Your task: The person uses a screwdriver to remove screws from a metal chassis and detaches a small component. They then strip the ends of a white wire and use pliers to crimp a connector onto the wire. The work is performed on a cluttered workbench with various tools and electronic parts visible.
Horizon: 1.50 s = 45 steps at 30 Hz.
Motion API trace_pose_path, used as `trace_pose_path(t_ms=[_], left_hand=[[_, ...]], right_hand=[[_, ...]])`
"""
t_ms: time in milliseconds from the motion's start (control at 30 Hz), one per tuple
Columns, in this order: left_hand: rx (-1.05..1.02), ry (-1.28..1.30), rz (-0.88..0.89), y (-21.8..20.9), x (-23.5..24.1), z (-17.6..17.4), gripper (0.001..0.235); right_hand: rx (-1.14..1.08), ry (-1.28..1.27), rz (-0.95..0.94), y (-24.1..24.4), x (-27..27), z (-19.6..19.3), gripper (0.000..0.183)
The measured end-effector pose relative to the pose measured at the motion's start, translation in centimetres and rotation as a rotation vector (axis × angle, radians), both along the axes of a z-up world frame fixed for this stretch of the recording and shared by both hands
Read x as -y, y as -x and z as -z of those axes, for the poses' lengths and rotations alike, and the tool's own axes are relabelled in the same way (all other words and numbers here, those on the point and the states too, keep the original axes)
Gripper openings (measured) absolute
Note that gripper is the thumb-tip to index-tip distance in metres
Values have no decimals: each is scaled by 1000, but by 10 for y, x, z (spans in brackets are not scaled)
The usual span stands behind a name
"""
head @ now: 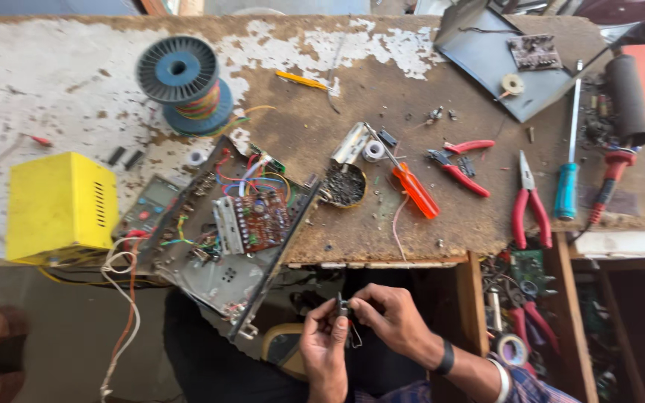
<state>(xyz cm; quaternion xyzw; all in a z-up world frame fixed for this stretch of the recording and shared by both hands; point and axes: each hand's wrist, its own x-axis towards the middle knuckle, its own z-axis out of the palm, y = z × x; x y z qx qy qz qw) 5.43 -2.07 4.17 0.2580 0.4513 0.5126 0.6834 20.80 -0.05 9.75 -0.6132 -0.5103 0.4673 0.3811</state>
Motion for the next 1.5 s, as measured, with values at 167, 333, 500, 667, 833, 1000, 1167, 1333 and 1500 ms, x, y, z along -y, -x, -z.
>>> trace_pose_path(t_ms=[167,333,500,667,833,1000,1167,1333,1500], left_hand=[[-8,-28,15,-2,1,6,36],[8,-7,-6,-4,-2,15,36],[23,-85,-32,-6,0,30,38],[16,-101,-23,-6,3,33,37],[-38,-35,-21,-6,4,21,35],[7,-17,-30,-7,3,10,36],[13,-32,-17,-5,4,8,35],[15,-111,-30,-4,4,17,37],[-2,-94,-16,-3,4,23,37]], right_hand=[[74,-96,-38,-6,0,1,11],[130,-136,7,-6,0,5,14],[-215,46,59,-6,2,18,13],[-216,55,29,-10,1,22,12],[-9,-37,5,-7,2,11,10],[269,-228,13,-1,4,0,15],[16,-6,49,-2,3,6,13],[-108,17,35,-2,3,12,12],[60,-85,-5,-4,5,9,8]])
